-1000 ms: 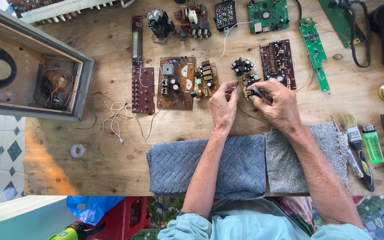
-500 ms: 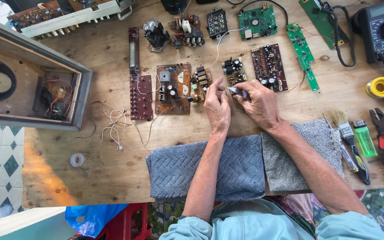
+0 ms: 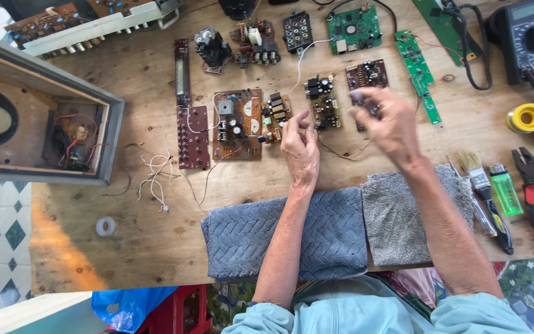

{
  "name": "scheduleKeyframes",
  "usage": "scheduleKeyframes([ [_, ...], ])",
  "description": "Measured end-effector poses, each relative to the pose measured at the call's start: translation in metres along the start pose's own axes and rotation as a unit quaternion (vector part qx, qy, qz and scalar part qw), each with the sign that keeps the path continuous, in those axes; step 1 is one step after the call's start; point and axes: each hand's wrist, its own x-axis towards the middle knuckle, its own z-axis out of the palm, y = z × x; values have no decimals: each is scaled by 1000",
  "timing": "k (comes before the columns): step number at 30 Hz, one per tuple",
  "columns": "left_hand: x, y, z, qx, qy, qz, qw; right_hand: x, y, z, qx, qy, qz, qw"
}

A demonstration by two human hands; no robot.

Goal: Organizing and inspecting repaired circuit boards on a workbench, including wire trimming with pliers.

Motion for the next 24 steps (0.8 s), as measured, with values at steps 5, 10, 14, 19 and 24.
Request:
scheduleKeyframes([
  [5,-1,12,1,-13,5,43,999,3,45,-54,-78,80,21,993],
  [10,-2,18,-1,-17,11,77,997,-1,77,-68,-140,112,68,981],
  [14,-3,14,1,-4,14,51,999,-3,97,-68,-112,161,46,979],
  [19,-6,19,0,-19,21,71,997,-3,91,-64,-144,176,24,974],
  [24,-7,29,-3,-5,30,93,995,-1,62,-52,-132,143,-16,981],
])
